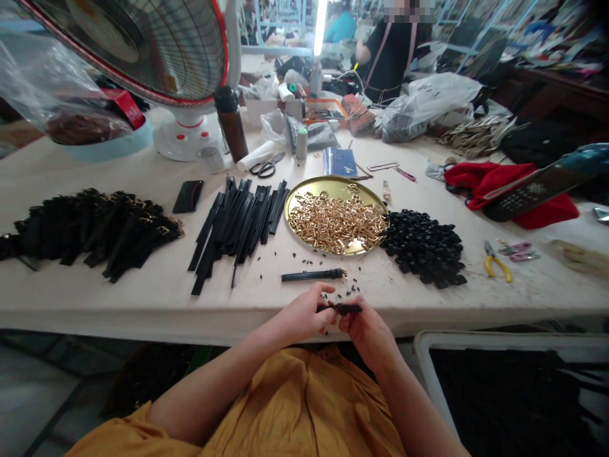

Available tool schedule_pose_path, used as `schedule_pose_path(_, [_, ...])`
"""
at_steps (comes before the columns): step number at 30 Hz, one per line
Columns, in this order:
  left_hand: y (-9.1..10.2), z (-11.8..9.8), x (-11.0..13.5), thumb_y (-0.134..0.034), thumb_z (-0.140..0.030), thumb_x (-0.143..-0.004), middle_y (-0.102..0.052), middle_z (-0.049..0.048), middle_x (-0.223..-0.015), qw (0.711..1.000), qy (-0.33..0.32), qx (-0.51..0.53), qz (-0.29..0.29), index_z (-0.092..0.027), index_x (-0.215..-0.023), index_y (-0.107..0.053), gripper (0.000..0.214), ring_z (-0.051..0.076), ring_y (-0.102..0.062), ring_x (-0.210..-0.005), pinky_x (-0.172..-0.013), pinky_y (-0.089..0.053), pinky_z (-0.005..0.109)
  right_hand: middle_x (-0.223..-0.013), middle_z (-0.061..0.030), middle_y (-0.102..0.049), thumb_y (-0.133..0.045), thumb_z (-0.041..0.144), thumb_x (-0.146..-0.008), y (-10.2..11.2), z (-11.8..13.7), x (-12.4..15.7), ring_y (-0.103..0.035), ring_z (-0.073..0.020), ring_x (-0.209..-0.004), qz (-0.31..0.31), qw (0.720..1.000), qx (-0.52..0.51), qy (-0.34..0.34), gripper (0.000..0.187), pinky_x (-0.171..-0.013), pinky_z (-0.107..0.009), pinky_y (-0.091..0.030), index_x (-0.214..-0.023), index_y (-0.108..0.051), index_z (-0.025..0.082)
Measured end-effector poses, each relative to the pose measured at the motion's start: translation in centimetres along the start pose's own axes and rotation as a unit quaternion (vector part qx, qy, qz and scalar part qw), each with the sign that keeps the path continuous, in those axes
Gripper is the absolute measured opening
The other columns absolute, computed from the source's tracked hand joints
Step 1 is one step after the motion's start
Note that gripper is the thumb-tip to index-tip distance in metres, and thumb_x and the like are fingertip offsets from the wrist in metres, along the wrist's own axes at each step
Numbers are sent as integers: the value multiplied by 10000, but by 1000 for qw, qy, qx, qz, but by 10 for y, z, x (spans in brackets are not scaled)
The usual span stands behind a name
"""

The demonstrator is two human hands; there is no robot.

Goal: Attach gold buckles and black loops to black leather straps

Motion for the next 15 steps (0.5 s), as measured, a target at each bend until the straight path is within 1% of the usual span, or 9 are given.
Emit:
schedule_pose_path(1, [0, 0, 1, -439, -233, -767, -618, 10, -745, 1000, -1, -2, -2, -137, -1187, -362, 438, 103, -536, -543, -524, -413, 218, -596, 27, -524, -644, 431, -689, -1, -2, 0, -420, -86, -507, 6, 1000, -9, -21, 242, -491, -217, -360, -713, -596, 196])
schedule_pose_path(3, [2, -1, 2, -444, -266, -775, -626, 11, -744, 1000, -1, -16, -15, -141, -1192, -373, 440, 111, -549, -553, -534, -415, 221, -611, 37, -510, -676, 349, -674, -5, -9, 1, -390, -72, -493, 37, 997, -18, -72, 188, -481, -203, -353, -768, -606, 203])
schedule_pose_path(6, [4, 1, 2, -470, -307, -771, -634, 8, -716, 999, 13, -48, -23, -144, -1185, -396, 452, 128, -568, -563, -535, -409, 224, -634, 28, -499, -648, 355, -699, -8, -18, 5, -403, -83, -526, 85, 987, -26, -137, 199, -515, -212, -380, -823, -615, 202])
schedule_pose_path(9, [5, 4, 1, -490, -342, -756, -642, 16, -713, 996, 22, -79, -17, -151, -1027, -524, 332, 141, -580, -584, -533, -401, 224, -681, 9, -523, -650, 378, -689, -5, -21, 7, -453, -107, -597, 108, 981, -6, -162, 217, -570, -234, -407, -803, -605, 198])
schedule_pose_path(11, [6, 6, 0, -488, -368, -754, -651, 23, -738, 996, 24, -89, -13, -158, -896, -575, 268, 145, -584, -612, -540, -400, 223, -715, -1, -543, -654, 387, -681, -2, -20, 4, -472, -115, -623, 106, 982, 12, -153, 229, -582, -239, -409, -793, -590, 199])
schedule_pose_path(12, [6, 8, 0, -489, -382, -753, -653, 22, -742, 996, 27, -90, -11, -159, -860, -583, 265, 146, -584, -619, -543, -400, 223, -726, -2, -548, -651, 398, -682, 0, -18, 1, -478, -117, -630, 96, 986, 18, -138, 235, -585, -240, -407, -781, -580, 197])
schedule_pose_path(15, [7, 14, -2, -500, -424, -743, -648, 13, -700, 996, 48, -71, 1, -155, -863, -579, 306, 146, -583, -604, -541, -399, 223, -679, 11, -533, -604, 457, -711, 8, -9, -8, -473, -118, -610, 41, 995, 60, -64, 270, -585, -248, -395, -733, -531, 199])
Point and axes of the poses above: each hand's wrist, its own x-axis away from the middle knuckle, its own y-axis out of the back of the hand, z = x × y, the point moved 7 cm from there along -x, towards the middle knuckle
